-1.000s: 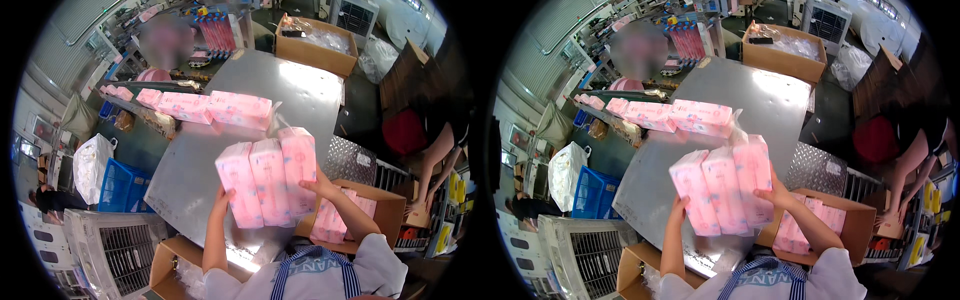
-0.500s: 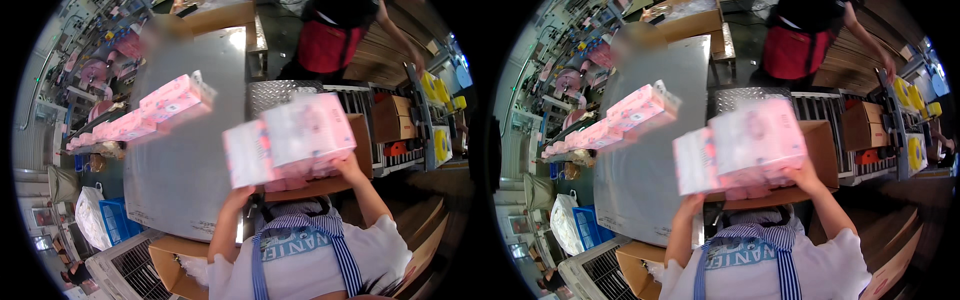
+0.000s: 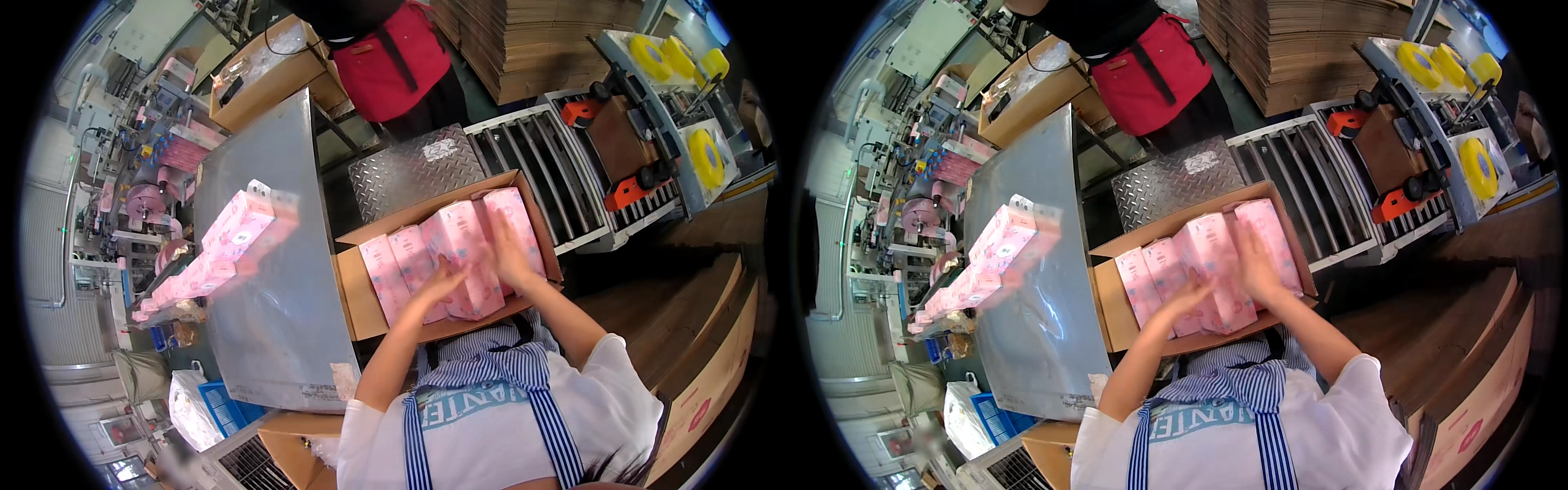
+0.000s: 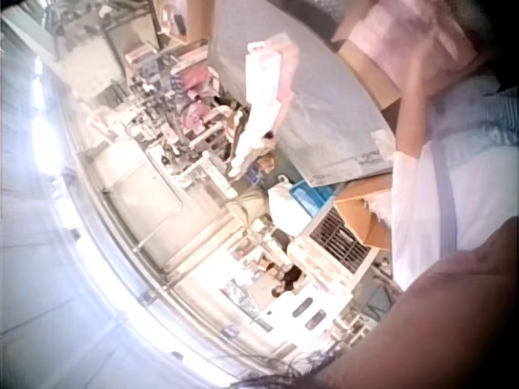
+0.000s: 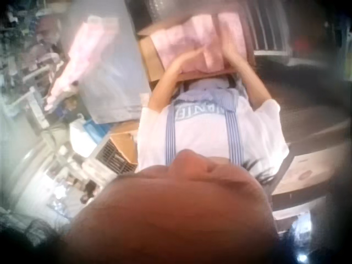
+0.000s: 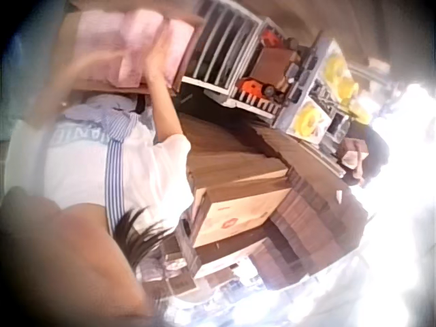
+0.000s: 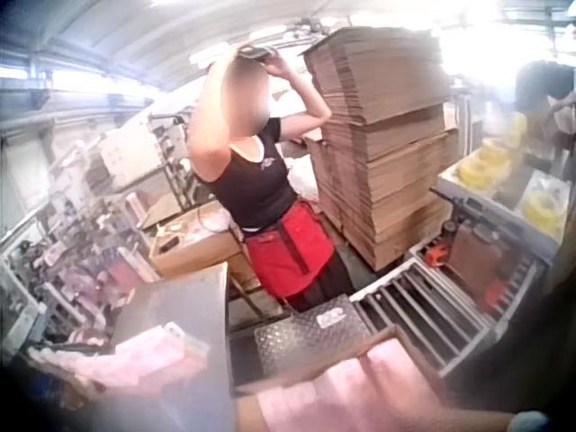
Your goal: The person packs pink rectangular packages into cardboard boxes on a metal table. They arrange the items, close the box flaps, and move the boxes to a conveyor belt where they are sealed with tape. The person also handles bubble wrap and interacts with a machine control panel.
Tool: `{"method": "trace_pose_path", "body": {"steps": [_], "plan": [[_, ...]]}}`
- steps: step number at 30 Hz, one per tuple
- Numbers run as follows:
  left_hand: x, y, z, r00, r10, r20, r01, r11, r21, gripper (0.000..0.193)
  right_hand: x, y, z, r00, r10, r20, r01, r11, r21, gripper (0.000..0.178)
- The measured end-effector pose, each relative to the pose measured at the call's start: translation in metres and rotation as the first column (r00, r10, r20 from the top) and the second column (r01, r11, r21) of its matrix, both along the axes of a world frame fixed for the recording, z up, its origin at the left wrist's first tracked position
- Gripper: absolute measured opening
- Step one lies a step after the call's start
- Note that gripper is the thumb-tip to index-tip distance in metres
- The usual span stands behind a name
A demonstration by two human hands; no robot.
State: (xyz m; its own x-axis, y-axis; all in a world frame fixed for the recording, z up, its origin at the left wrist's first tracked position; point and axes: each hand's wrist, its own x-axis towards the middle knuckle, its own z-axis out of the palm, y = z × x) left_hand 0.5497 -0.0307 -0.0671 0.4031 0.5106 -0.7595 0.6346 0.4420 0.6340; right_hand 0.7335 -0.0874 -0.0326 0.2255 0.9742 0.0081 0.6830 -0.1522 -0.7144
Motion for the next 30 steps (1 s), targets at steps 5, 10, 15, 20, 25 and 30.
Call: {"method": "trace_pose_path", "body": {"steps": [5,10,15,20,25,30], "plan": [[-0.015,-0.003,-0.032,0.961,0.224,0.164,-0.228,0.974,0.007,0.069,-0.04,0.03,-0.062,0.969,0.242,0.042,-0.235,0.964,-0.128,0.074],[-0.009,-0.014,-0.03,0.937,-0.085,-0.338,0.31,0.646,0.698,0.047,-0.012,0.017,0.034,0.907,0.349,0.236,-0.201,0.85,-0.488,0.046],[0.007,-0.025,-0.02,0.735,-0.389,-0.555,0.675,0.494,0.548,0.023,0.042,-0.005,-0.099,0.932,0.047,0.359,0.106,0.913,-0.393,0.03],[0.006,-0.01,-0.034,0.628,-0.547,-0.553,0.772,0.525,0.358,0.019,0.052,-0.006,-0.007,0.909,0.032,0.416,0.008,0.996,-0.092,0.023],[-0.03,0.01,-0.024,0.937,-0.165,-0.309,0.347,0.558,0.753,0.017,0.114,-0.041,-0.013,0.903,-0.075,0.422,0.285,0.841,-0.461,0.023],[-0.13,0.029,-0.018,0.893,0.292,-0.342,0.234,0.348,0.908,0.032,0.159,-0.039,0.005,0.886,-0.246,0.394,0.33,0.93,-0.161,0.023]]}}
